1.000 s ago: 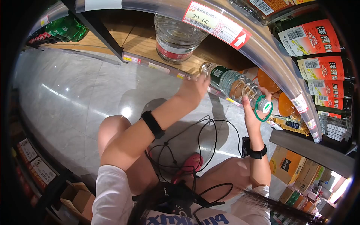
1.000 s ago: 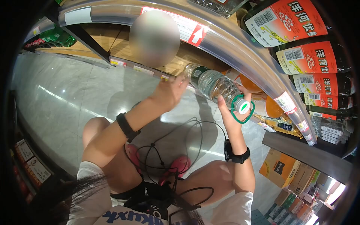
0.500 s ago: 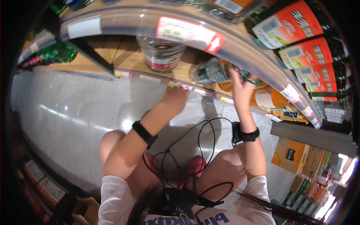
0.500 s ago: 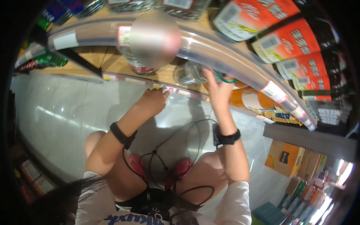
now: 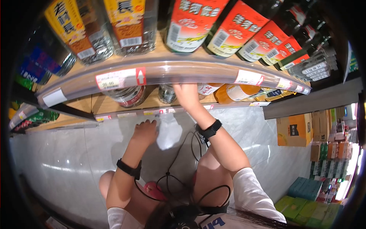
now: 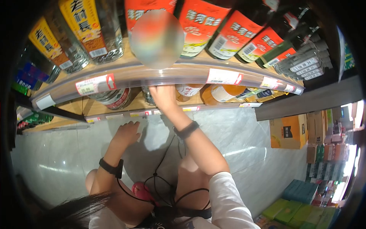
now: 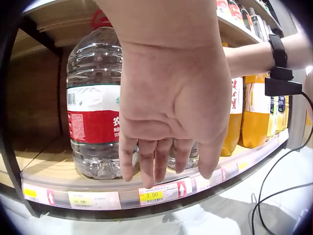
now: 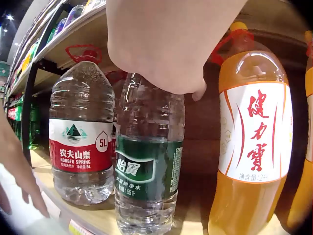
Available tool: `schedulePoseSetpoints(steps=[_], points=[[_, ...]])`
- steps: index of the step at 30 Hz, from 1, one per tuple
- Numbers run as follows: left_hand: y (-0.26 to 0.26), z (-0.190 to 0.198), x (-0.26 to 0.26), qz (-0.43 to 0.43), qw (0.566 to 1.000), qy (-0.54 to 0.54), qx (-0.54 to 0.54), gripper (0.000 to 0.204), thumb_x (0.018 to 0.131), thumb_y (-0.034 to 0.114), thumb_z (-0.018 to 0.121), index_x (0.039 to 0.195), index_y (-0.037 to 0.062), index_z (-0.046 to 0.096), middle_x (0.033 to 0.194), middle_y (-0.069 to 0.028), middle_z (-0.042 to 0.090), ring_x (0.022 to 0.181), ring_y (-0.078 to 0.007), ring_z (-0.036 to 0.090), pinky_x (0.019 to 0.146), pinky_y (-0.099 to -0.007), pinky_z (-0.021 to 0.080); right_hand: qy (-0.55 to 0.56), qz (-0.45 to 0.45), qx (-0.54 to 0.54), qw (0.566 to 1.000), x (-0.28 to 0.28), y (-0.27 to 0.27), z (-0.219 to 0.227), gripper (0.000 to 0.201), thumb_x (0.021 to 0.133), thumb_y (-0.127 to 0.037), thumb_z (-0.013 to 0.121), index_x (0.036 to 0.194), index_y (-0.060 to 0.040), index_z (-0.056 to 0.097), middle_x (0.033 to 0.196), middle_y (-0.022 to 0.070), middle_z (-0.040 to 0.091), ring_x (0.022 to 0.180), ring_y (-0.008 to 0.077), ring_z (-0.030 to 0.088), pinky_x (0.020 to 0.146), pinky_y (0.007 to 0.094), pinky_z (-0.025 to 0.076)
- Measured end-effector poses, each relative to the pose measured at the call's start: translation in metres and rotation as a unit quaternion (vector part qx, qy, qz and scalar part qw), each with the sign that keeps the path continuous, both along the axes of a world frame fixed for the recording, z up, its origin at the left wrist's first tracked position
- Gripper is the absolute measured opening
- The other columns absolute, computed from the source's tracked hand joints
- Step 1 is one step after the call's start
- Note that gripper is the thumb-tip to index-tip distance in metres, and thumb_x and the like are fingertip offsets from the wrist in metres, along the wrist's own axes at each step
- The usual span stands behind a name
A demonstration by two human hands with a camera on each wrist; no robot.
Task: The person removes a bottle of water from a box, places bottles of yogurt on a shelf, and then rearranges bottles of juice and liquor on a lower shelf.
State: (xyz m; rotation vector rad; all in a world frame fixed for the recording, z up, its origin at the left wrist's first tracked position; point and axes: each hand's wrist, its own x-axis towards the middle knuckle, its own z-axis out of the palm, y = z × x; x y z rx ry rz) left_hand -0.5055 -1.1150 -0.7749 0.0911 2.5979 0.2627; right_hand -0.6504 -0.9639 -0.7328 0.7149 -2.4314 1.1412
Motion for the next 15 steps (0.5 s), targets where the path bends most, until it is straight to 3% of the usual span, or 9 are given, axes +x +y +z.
schedulePoseSetpoints(steps=[2, 5, 9, 12, 15], points=[[-0.004, 0.001, 0.001, -0.001, 1.000, -0.010, -0.003, 0.046, 0.085, 0.030, 0.061, 0.122, 0.0064, 0.050, 0.109, -0.0180, 0.059, 0.103, -0.0344, 0.060, 0.087, -0.0477, 0.048, 0.006, -0.006, 0.025, 1.000, 0.005, -0.001, 0.003, 0.024, 0.088, -0.016, 0.058, 0.101, 0.0037, 0.059, 0.095, 0.0257, 0.060, 0.091, 0.0452, 0.055, 0.083, 0.0492, 0.043], [-0.009, -0.001, 0.001, 0.005, 1.000, -0.015, -0.007, 0.047, 0.085, 0.030, 0.060, 0.124, 0.0068, 0.049, 0.111, -0.0179, 0.059, 0.105, -0.0346, 0.059, 0.089, -0.0480, 0.047, 0.109, 0.011, -0.058, 0.992, 0.014, -0.003, 0.018, 0.028, 0.080, -0.009, 0.066, 0.102, 0.0059, 0.059, 0.093, 0.0280, 0.059, 0.089, 0.0476, 0.055, 0.080, 0.0502, 0.044], [-0.012, -0.006, 0.000, 0.001, 1.000, -0.028, -0.003, 0.047, 0.085, 0.033, 0.060, 0.123, 0.0072, 0.050, 0.115, -0.0174, 0.058, 0.107, -0.0347, 0.059, 0.092, -0.0476, 0.046, -0.011, 0.029, -0.034, 0.999, 0.007, 0.006, 0.014, 0.027, 0.079, -0.011, 0.066, 0.100, 0.0048, 0.062, 0.092, 0.0285, 0.061, 0.089, 0.0471, 0.056, 0.079, 0.0483, 0.046], [-0.015, -0.007, -0.003, -0.008, 0.999, -0.043, -0.001, 0.053, 0.083, 0.034, 0.061, 0.127, 0.0064, 0.048, 0.114, -0.0200, 0.058, 0.108, -0.0358, 0.058, 0.092, -0.0471, 0.046, -0.089, 0.043, -0.032, 0.995, 0.005, 0.008, 0.008, 0.034, 0.083, -0.023, 0.065, 0.111, -0.0036, 0.062, 0.107, 0.0211, 0.061, 0.101, 0.0415, 0.056, 0.087, 0.0482, 0.044], [-0.015, -0.011, -0.004, -0.010, 0.998, -0.054, 0.013, 0.057, 0.083, 0.034, 0.063, 0.129, 0.0060, 0.046, 0.115, -0.0221, 0.058, 0.109, -0.0371, 0.056, 0.092, -0.0463, 0.046, -0.053, 0.014, 0.061, 0.997, -0.001, -0.001, -0.016, 0.041, 0.085, -0.034, 0.061, 0.114, -0.0053, 0.062, 0.110, 0.0195, 0.062, 0.102, 0.0392, 0.057, 0.085, 0.0471, 0.046]])
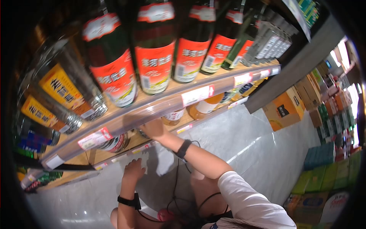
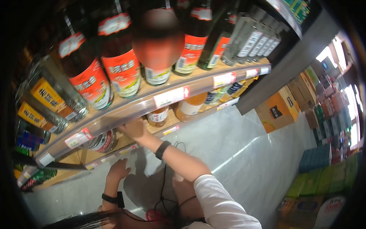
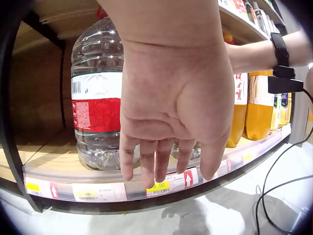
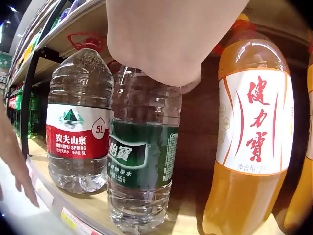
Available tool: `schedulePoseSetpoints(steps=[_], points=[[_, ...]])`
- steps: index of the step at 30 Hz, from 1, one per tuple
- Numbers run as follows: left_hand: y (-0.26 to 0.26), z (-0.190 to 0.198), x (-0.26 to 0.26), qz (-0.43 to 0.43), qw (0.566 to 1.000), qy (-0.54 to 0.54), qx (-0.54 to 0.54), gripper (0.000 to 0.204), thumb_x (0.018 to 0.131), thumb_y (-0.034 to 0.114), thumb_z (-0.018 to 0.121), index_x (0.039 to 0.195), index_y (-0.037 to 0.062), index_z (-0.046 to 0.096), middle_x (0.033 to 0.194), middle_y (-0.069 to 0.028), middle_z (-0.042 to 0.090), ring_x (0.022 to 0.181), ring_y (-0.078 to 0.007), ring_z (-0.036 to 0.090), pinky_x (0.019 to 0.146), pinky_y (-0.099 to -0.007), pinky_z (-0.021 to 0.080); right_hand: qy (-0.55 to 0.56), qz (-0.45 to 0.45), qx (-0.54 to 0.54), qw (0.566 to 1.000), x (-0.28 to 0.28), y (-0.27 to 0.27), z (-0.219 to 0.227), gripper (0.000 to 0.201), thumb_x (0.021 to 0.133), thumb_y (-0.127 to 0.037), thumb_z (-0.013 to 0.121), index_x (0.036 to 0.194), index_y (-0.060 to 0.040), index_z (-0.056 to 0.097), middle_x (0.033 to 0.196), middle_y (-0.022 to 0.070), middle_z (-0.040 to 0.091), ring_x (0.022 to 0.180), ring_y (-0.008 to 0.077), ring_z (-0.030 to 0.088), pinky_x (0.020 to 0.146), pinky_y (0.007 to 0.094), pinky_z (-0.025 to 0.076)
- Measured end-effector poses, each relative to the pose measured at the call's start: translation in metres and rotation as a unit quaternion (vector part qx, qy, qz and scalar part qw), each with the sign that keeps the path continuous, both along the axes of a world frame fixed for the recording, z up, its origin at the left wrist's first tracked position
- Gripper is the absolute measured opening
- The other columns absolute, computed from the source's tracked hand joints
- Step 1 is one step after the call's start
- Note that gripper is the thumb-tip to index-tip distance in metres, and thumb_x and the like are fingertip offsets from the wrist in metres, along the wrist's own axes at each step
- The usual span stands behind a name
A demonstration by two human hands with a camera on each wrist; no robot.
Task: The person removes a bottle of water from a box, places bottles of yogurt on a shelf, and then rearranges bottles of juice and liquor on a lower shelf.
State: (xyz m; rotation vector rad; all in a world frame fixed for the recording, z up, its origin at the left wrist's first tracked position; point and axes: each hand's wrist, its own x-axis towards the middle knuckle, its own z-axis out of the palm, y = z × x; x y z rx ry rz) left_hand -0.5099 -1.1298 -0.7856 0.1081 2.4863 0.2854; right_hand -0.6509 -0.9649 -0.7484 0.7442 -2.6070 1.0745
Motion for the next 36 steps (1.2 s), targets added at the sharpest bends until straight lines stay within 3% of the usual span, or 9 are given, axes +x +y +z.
schedulePoseSetpoints(steps=[3, 7, 8, 11, 15, 17, 20, 25, 36], points=[[-0.008, -0.016, 0.000, -0.002, 1.000, 0.002, 0.013, 0.059, 0.082, 0.035, 0.063, 0.130, 0.0059, 0.046, 0.118, -0.0233, 0.058, 0.111, -0.0382, 0.055, 0.093, -0.0460, 0.046, -0.007, -0.002, -0.055, 0.998, 0.000, -0.002, -0.003, 0.045, 0.086, -0.042, 0.059, 0.115, -0.0068, 0.061, 0.111, 0.0194, 0.062, 0.101, 0.0383, 0.058, 0.085, 0.0463, 0.047], [-0.012, -0.006, 0.000, 0.001, 1.000, -0.009, 0.010, 0.060, 0.083, 0.035, 0.064, 0.131, 0.0049, 0.046, 0.118, -0.0240, 0.057, 0.112, -0.0386, 0.055, 0.094, -0.0461, 0.046, -0.083, 0.016, 0.007, 0.996, 0.009, -0.002, 0.013, 0.061, 0.088, -0.049, 0.055, 0.119, 0.0027, 0.058, 0.118, 0.0256, 0.057, 0.115, 0.0419, 0.049, 0.101, 0.0486, 0.035], [-0.010, 0.000, -0.001, -0.003, 1.000, -0.015, 0.008, 0.058, 0.084, 0.034, 0.062, 0.130, 0.0039, 0.046, 0.119, -0.0241, 0.057, 0.113, -0.0387, 0.054, 0.094, -0.0464, 0.045, -0.052, 0.010, 0.008, 0.999, 0.007, -0.006, -0.001, 0.068, 0.087, -0.051, 0.055, 0.117, 0.0093, 0.057, 0.120, 0.0283, 0.054, 0.118, 0.0432, 0.044, 0.105, 0.0511, 0.027], [-0.016, -0.004, 0.002, -0.032, 0.997, 0.032, 0.059, 0.056, 0.084, 0.030, 0.064, 0.130, 0.0032, 0.046, 0.120, -0.0244, 0.057, 0.111, -0.0379, 0.056, 0.092, -0.0450, 0.046, 0.109, -0.034, -0.039, 0.993, 0.015, -0.004, -0.010, 0.066, 0.085, -0.049, 0.058, 0.108, 0.0127, 0.060, 0.117, 0.0289, 0.055, 0.115, 0.0442, 0.045, 0.105, 0.0524, 0.027], [-0.026, 0.013, -0.009, 0.033, 0.965, 0.110, 0.238, 0.050, 0.085, 0.021, 0.066, 0.128, 0.0009, 0.049, 0.114, -0.0204, 0.060, 0.103, -0.0299, 0.061, 0.086, -0.0403, 0.049, 0.170, -0.026, -0.028, 0.985, 0.016, 0.001, -0.014, 0.064, 0.082, -0.046, 0.062, 0.097, 0.0155, 0.061, 0.115, 0.0309, 0.055, 0.115, 0.0460, 0.044, 0.102, 0.0541, 0.030], [-0.023, 0.035, -0.015, 0.118, 0.930, 0.142, 0.317, 0.049, 0.086, 0.018, 0.067, 0.128, -0.0003, 0.049, 0.113, -0.0177, 0.062, 0.101, -0.0236, 0.062, 0.084, -0.0360, 0.049, 0.156, -0.008, -0.036, 0.987, 0.015, 0.002, -0.015, 0.062, 0.081, -0.045, 0.063, 0.093, 0.0161, 0.061, 0.114, 0.0322, 0.054, 0.116, 0.0464, 0.042, 0.100, 0.0543, 0.032], [-0.027, 0.070, -0.022, 0.218, 0.841, 0.166, 0.467, 0.052, 0.092, 0.019, 0.063, 0.134, 0.0005, 0.040, 0.123, -0.0140, 0.055, 0.105, -0.0194, 0.056, 0.089, -0.0321, 0.047, 0.115, -0.054, -0.066, 0.990, 0.021, 0.002, 0.001, 0.063, 0.082, -0.041, 0.065, 0.118, 0.0088, 0.052, 0.123, 0.0293, 0.049, 0.122, 0.0454, 0.039, 0.104, 0.0510, 0.031], [-0.043, 0.119, -0.014, 0.339, 0.580, 0.127, 0.729, 0.054, 0.095, 0.048, 0.050, 0.130, 0.0072, 0.044, 0.131, -0.0140, 0.049, 0.124, -0.0310, 0.045, 0.104, -0.0494, 0.040, 0.056, -0.051, -0.056, 0.996, 0.013, -0.005, 0.006, 0.062, 0.084, -0.037, 0.064, 0.127, 0.0031, 0.046, 0.128, 0.0271, 0.046, 0.124, 0.0436, 0.038, 0.107, 0.0479, 0.030], [-0.033, 0.130, -0.026, 0.390, 0.507, 0.275, 0.718, 0.057, 0.091, 0.047, 0.059, 0.131, 0.0077, 0.046, 0.121, -0.0065, 0.054, 0.113, -0.0177, 0.052, 0.101, -0.0376, 0.042, 0.045, -0.036, -0.044, 0.997, 0.006, -0.002, 0.010, 0.060, 0.085, -0.036, 0.063, 0.128, 0.0010, 0.046, 0.129, 0.0254, 0.046, 0.125, 0.0413, 0.039, 0.107, 0.0469, 0.030]])
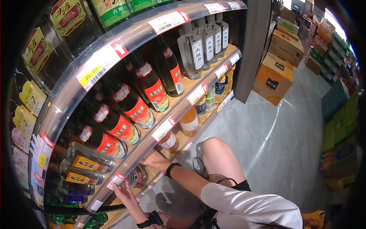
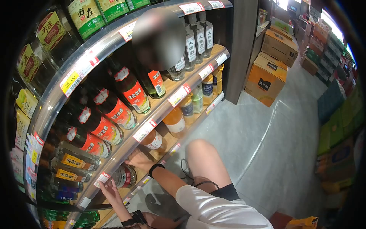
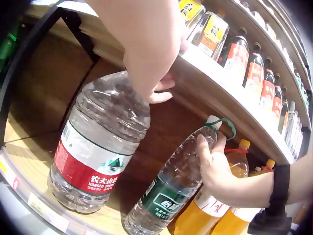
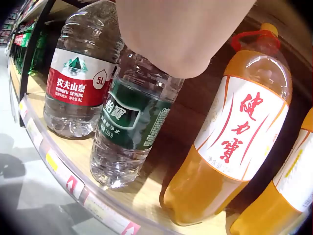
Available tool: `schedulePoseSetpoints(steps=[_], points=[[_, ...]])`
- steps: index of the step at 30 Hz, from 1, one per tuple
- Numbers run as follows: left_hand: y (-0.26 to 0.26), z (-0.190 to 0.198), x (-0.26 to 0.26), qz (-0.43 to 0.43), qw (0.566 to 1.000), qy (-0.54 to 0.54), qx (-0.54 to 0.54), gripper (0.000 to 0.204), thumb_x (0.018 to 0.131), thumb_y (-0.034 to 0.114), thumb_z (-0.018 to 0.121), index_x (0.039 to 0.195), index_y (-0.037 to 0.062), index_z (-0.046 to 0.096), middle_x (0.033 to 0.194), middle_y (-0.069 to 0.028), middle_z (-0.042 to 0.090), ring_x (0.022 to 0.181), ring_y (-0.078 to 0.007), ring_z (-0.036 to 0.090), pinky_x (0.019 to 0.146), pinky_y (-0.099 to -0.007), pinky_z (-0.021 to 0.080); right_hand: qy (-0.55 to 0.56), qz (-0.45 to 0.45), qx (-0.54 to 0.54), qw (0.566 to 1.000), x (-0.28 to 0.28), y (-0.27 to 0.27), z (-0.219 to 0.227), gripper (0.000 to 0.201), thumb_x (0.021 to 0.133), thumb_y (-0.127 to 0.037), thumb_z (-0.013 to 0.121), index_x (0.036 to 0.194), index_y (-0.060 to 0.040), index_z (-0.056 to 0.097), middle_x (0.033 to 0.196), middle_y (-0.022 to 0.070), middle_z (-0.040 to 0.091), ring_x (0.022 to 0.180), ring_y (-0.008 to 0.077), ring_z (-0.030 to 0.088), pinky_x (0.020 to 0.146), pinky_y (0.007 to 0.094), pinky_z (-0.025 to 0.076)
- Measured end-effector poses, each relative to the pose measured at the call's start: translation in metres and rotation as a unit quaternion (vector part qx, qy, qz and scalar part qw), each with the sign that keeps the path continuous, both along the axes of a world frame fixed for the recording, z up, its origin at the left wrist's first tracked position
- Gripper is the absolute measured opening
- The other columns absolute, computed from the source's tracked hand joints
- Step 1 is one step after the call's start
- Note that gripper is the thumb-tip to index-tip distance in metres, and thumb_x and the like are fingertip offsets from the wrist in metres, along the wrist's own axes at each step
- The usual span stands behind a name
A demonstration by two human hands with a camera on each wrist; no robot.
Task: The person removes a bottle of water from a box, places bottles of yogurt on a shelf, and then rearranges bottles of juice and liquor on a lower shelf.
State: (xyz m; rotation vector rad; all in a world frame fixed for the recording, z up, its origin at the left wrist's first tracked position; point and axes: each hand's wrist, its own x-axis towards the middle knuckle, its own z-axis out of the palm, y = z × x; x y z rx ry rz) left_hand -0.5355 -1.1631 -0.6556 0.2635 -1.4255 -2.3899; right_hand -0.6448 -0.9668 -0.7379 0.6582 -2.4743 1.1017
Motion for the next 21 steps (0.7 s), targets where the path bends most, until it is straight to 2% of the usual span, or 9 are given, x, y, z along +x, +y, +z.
schedulePoseSetpoints(steps=[3, 8, 11, 13, 15, 16, 18, 19, 21], points=[[0.004, 0.004, 0.004, 0.037, 0.998, -0.043, -0.019, 0.056, 0.089, 0.047, 0.062, 0.126, 0.0073, 0.049, 0.116, -0.0046, 0.056, 0.105, -0.0159, 0.056, 0.099, -0.0354, 0.043, 0.056, -0.018, -0.004, 0.998, 0.000, 0.000, -0.004, 0.057, 0.086, -0.036, 0.062, 0.128, -0.0008, 0.048, 0.129, 0.0241, 0.047, 0.123, 0.0404, 0.042, 0.106, 0.0468, 0.031], [0.005, 0.010, 0.006, 0.065, 0.996, -0.054, -0.037, 0.040, 0.088, 0.044, 0.065, 0.107, 0.0096, 0.056, 0.092, -0.0013, 0.062, 0.083, -0.0105, 0.058, 0.081, -0.0292, 0.045, 0.048, -0.030, -0.017, 0.998, -0.005, -0.011, -0.018, 0.050, 0.085, -0.034, 0.064, 0.122, -0.0034, 0.053, 0.123, 0.0220, 0.053, 0.116, 0.0395, 0.048, 0.101, 0.0469, 0.036], [-0.011, -0.011, 0.004, 0.053, 0.997, -0.047, -0.027, 0.041, 0.090, 0.040, 0.064, 0.113, 0.0081, 0.053, 0.098, -0.0024, 0.064, 0.085, -0.0108, 0.059, 0.081, -0.0300, 0.045, 0.078, -0.041, -0.017, 0.996, 0.003, -0.004, -0.001, 0.043, 0.082, -0.026, 0.069, 0.116, -0.0030, 0.057, 0.112, 0.0202, 0.059, 0.106, 0.0399, 0.053, 0.094, 0.0462, 0.042], [-0.004, -0.008, 0.003, 0.064, 0.997, -0.043, -0.020, 0.037, 0.091, 0.038, 0.063, 0.109, 0.0069, 0.054, 0.094, -0.0022, 0.063, 0.081, -0.0099, 0.059, 0.078, -0.0282, 0.045, 0.101, -0.029, -0.035, 0.994, 0.002, -0.005, -0.007, 0.057, 0.083, -0.042, 0.065, 0.117, 0.0027, 0.057, 0.119, 0.0247, 0.055, 0.113, 0.0408, 0.051, 0.100, 0.0468, 0.040], [-0.001, -0.005, 0.005, 0.076, 0.995, -0.053, -0.022, 0.036, 0.092, 0.037, 0.062, 0.108, 0.0063, 0.055, 0.092, -0.0020, 0.063, 0.079, -0.0098, 0.059, 0.076, -0.0266, 0.046, 0.079, -0.024, -0.017, 0.996, 0.003, -0.003, -0.006, 0.051, 0.084, -0.038, 0.064, 0.116, 0.0012, 0.058, 0.119, 0.0220, 0.056, 0.113, 0.0393, 0.052, 0.100, 0.0477, 0.039], [0.008, 0.005, 0.007, 0.084, 0.994, -0.057, -0.038, 0.034, 0.091, 0.042, 0.062, 0.100, 0.0094, 0.058, 0.084, -0.0005, 0.061, 0.074, -0.0101, 0.057, 0.072, -0.0269, 0.046, 0.077, -0.019, -0.005, 0.997, 0.004, -0.001, -0.003, 0.048, 0.085, -0.037, 0.064, 0.116, -0.0003, 0.060, 0.120, 0.0211, 0.056, 0.113, 0.0386, 0.052, 0.100, 0.0477, 0.040], [0.001, -0.010, 0.005, 0.075, 0.985, -0.055, -0.148, 0.042, 0.096, 0.045, 0.051, 0.104, 0.0039, 0.059, 0.084, -0.0053, 0.065, 0.071, -0.0118, 0.059, 0.070, -0.0263, 0.047, 0.029, 0.012, 0.064, 0.997, 0.010, 0.002, 0.003, 0.034, 0.085, -0.032, 0.062, 0.110, -0.0092, 0.066, 0.115, 0.0166, 0.060, 0.111, 0.0345, 0.055, 0.097, 0.0470, 0.041], [-0.003, -0.020, 0.001, 0.071, 0.975, -0.065, -0.198, 0.049, 0.099, 0.045, 0.044, 0.098, 0.0005, 0.064, 0.085, -0.0088, 0.067, 0.073, -0.0118, 0.062, 0.069, -0.0247, 0.049, 0.050, 0.019, 0.106, 0.993, 0.008, 0.002, -0.002, 0.024, 0.084, -0.029, 0.062, 0.100, -0.0135, 0.070, 0.107, 0.0125, 0.065, 0.105, 0.0313, 0.059, 0.090, 0.0454, 0.045], [0.007, -0.021, 0.003, 0.024, 0.957, -0.068, -0.282, 0.049, 0.100, 0.043, 0.041, 0.095, -0.0005, 0.065, 0.085, -0.0077, 0.067, 0.074, -0.0143, 0.061, 0.071, -0.0290, 0.049, 0.213, -0.039, 0.187, 0.958, 0.016, 0.006, 0.004, 0.022, 0.078, -0.025, 0.065, 0.095, -0.0108, 0.068, 0.086, 0.0113, 0.064, 0.087, 0.0293, 0.063, 0.075, 0.0450, 0.049]])
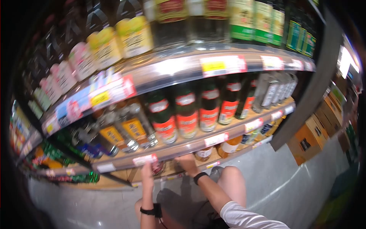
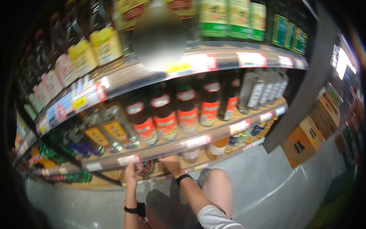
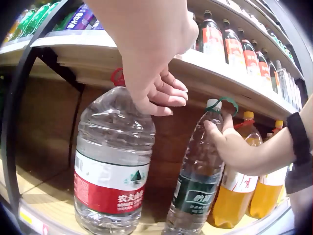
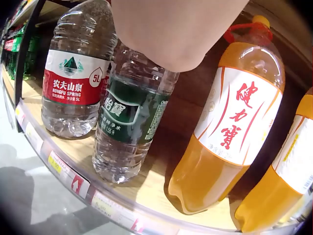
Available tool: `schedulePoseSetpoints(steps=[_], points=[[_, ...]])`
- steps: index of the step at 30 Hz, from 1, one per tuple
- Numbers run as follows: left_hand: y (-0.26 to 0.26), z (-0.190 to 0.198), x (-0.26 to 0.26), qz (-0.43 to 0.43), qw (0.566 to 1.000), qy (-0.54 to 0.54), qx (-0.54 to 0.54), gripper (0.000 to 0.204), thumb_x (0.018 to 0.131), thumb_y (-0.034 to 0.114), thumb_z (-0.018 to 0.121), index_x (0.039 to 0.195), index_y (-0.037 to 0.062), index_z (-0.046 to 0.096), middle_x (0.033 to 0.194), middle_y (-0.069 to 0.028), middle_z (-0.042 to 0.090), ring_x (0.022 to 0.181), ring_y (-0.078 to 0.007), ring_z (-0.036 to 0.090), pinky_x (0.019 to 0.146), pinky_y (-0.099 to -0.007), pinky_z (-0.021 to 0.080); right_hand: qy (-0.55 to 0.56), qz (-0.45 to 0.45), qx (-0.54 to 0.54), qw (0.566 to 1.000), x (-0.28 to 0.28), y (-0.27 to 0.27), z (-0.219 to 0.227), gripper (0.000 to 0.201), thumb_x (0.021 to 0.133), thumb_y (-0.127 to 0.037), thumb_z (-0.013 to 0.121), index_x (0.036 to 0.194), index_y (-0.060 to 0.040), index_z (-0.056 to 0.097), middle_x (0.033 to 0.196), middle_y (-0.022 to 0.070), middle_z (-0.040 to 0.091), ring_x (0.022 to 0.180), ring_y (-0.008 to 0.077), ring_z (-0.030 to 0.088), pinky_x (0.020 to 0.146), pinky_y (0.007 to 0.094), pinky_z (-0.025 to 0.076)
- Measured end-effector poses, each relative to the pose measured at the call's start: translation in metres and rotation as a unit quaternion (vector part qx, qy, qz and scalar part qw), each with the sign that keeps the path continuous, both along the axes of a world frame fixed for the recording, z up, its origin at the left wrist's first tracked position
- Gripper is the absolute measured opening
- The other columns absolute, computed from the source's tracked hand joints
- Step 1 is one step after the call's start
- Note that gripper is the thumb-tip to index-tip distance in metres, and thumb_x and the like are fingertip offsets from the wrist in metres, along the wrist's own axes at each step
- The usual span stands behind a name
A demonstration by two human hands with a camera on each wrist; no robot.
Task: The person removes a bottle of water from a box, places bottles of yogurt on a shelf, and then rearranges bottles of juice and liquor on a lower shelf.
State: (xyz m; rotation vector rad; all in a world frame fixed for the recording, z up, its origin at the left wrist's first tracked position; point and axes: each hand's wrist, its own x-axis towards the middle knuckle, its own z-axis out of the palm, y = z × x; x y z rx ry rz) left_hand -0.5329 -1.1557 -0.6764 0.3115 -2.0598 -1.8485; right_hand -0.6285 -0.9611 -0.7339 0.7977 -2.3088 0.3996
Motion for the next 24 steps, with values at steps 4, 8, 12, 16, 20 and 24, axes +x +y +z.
schedulePoseSetpoints(steps=[4, 8, 12, 16, 20, 24], points=[[0.035, 0.018, 0.005, -0.004, 0.997, -0.048, -0.057, 0.041, 0.098, 0.035, 0.049, 0.096, -0.0032, 0.064, 0.083, -0.0121, 0.067, 0.077, -0.0178, 0.062, 0.075, -0.0321, 0.049, -0.193, -0.010, -0.020, 0.981, -0.019, -0.011, -0.020, 0.022, 0.080, -0.025, 0.064, 0.095, -0.0083, 0.068, 0.082, 0.0143, 0.064, 0.084, 0.0321, 0.062, 0.074, 0.0453, 0.048], [0.051, 0.011, 0.002, -0.009, 0.978, 0.024, -0.205, 0.039, 0.090, 0.032, 0.061, 0.103, -0.0050, 0.060, 0.097, -0.0199, 0.064, 0.089, -0.0337, 0.062, 0.086, -0.0429, 0.046, -0.151, 0.023, -0.093, 0.984, -0.004, -0.007, 0.019, 0.027, 0.083, -0.027, 0.061, 0.094, -0.0031, 0.066, 0.091, 0.0197, 0.063, 0.087, 0.0395, 0.058, 0.077, 0.0491, 0.045], [0.063, -0.031, -0.024, 0.075, 0.884, 0.174, -0.427, 0.036, 0.086, 0.028, 0.065, 0.108, -0.0011, 0.061, 0.100, -0.0227, 0.062, 0.096, -0.0407, 0.059, 0.092, -0.0469, 0.043, -0.183, -0.005, -0.140, 0.973, -0.014, -0.010, -0.006, 0.035, 0.085, -0.029, 0.060, 0.099, 0.0031, 0.063, 0.098, 0.0245, 0.062, 0.096, 0.0431, 0.054, 0.088, 0.0507, 0.040], [0.080, 0.009, -0.037, -0.061, 0.953, -0.029, -0.295, 0.038, 0.084, 0.030, 0.065, 0.109, 0.0014, 0.063, 0.105, -0.0260, 0.061, 0.101, -0.0426, 0.057, 0.092, -0.0462, 0.044, -0.179, 0.021, -0.206, 0.962, -0.016, -0.008, -0.023, 0.030, 0.088, -0.024, 0.056, 0.098, 0.0029, 0.060, 0.102, 0.0263, 0.060, 0.099, 0.0407, 0.053, 0.090, 0.0487, 0.038], [0.102, -0.021, -0.064, -0.047, 0.982, 0.047, -0.176, 0.045, 0.082, 0.038, 0.065, 0.110, 0.0020, 0.063, 0.111, -0.0246, 0.061, 0.103, -0.0417, 0.057, 0.090, -0.0448, 0.046, -0.155, 0.020, -0.293, 0.943, -0.020, -0.005, -0.039, 0.028, 0.089, -0.023, 0.052, 0.096, 0.0023, 0.060, 0.103, 0.0275, 0.059, 0.100, 0.0411, 0.052, 0.092, 0.0482, 0.036], [0.107, -0.010, -0.067, -0.017, 0.984, 0.012, -0.178, 0.055, 0.079, 0.045, 0.065, 0.115, 0.0040, 0.061, 0.114, -0.0248, 0.060, 0.106, -0.0413, 0.056, 0.095, -0.0472, 0.042, -0.094, -0.025, -0.299, 0.949, -0.028, -0.009, -0.056, 0.029, 0.090, -0.024, 0.051, 0.096, 0.0024, 0.060, 0.103, 0.0282, 0.058, 0.101, 0.0425, 0.051, 0.093, 0.0485, 0.035]])
